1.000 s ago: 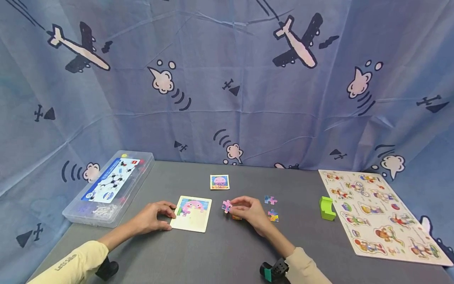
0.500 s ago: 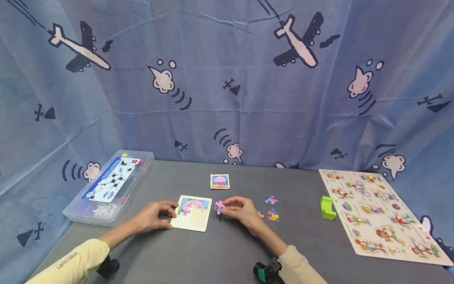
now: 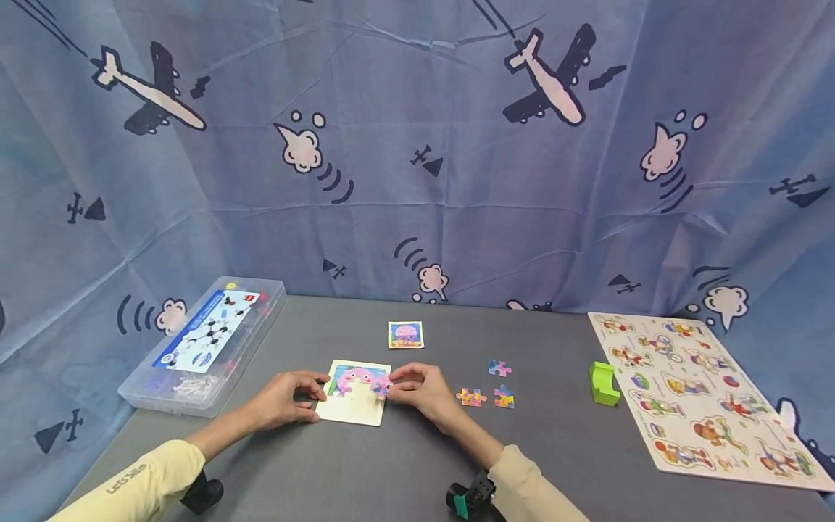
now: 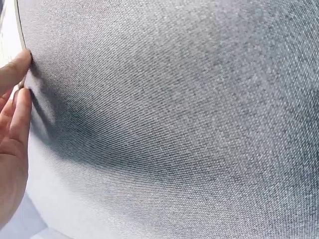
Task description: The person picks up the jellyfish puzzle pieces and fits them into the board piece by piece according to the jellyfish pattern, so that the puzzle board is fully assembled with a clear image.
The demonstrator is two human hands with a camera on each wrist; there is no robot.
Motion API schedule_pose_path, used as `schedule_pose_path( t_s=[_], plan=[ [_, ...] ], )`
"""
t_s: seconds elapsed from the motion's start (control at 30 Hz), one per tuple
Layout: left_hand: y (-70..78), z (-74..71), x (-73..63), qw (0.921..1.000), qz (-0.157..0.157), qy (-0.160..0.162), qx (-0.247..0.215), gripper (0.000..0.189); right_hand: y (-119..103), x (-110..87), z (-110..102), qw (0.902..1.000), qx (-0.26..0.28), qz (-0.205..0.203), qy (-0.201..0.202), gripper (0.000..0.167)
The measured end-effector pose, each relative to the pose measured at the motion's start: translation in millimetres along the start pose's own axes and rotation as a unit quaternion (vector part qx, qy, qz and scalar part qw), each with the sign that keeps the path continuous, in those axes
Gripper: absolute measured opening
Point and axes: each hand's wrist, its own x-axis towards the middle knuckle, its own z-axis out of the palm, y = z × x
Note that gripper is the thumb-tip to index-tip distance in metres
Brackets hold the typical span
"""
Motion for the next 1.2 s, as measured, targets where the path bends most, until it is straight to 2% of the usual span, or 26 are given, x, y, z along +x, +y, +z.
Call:
schedule_pose_path(
  t_s=[0.17, 0.5, 0.9, 1.2],
  plan=[
    [0.5, -0.5, -1.2, 0.9999, 0.006, 0.0, 0.011, 0.022, 1, 3.2, 13, 1.0, -0.005, -0.006, -0.002, 0.03],
    [-2.3, -1.4, -2.7, 0.9999, 0.01, -0.002, 0.009, 0.021, -1, 10.2, 35, 0.9987, -0.029, -0.03, 0.028, 0.027],
    [-5.6, -4.5, -0.8, 0.9993, 0.036, -0.006, -0.007, 0.023, -1, 14.7, 44, 0.9953, -0.058, -0.035, 0.07, 0.024],
    [-2.8, -4.9, 0.1, 0.9997, 0.02, -0.01, 0.005, 0.023, 1, 16.2, 49, 0.9906, -0.087, -0.048, 0.094, 0.023]
  ],
)
